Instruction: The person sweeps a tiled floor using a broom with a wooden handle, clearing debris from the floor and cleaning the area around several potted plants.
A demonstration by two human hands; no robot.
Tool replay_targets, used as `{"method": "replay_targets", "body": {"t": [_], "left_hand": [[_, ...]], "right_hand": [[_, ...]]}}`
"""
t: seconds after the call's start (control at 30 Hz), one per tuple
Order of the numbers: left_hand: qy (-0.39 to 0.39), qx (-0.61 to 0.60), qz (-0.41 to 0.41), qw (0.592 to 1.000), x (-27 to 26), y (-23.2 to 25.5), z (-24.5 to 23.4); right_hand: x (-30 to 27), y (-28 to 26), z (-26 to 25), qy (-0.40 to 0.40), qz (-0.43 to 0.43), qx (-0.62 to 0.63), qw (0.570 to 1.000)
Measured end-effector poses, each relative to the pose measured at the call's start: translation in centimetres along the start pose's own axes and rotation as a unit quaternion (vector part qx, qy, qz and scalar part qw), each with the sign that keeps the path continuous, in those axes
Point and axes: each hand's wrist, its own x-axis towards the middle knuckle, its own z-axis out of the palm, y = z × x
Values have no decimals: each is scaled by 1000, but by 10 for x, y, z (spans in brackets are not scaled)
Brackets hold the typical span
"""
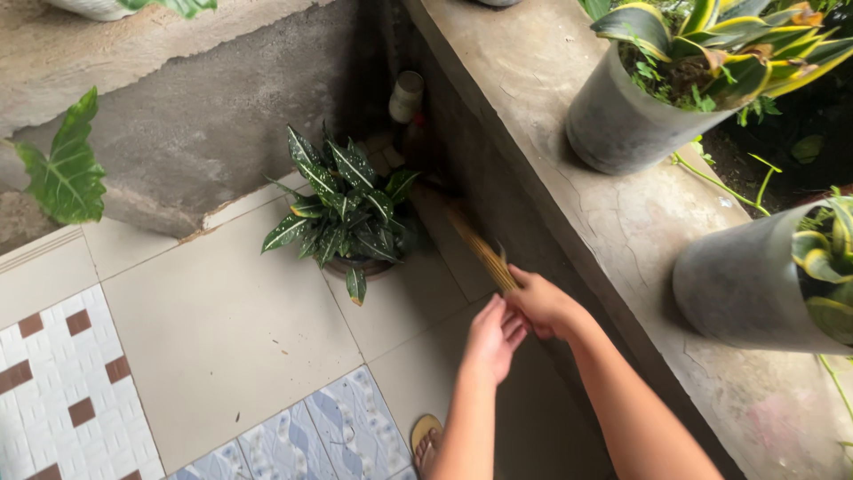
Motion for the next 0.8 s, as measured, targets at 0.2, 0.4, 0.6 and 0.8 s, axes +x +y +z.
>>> {"method": "replay_targets", "body": {"t": [0.2,0.4,0.6,0.8], "left_hand": [[54,62,-61,995,29,23,-40],[32,11,-130,991,23,-11,-55],[-9,-35,-107,994,-10,13,4],[-31,-57,-81,995,22,8,-10]], "right_hand": [[81,-8,37,37,41,-250,967],[24,21,34,-45,124,-94,987],[-29,8,-17,-6,82,27,996],[101,8,7,68,7,-60,996]]}}
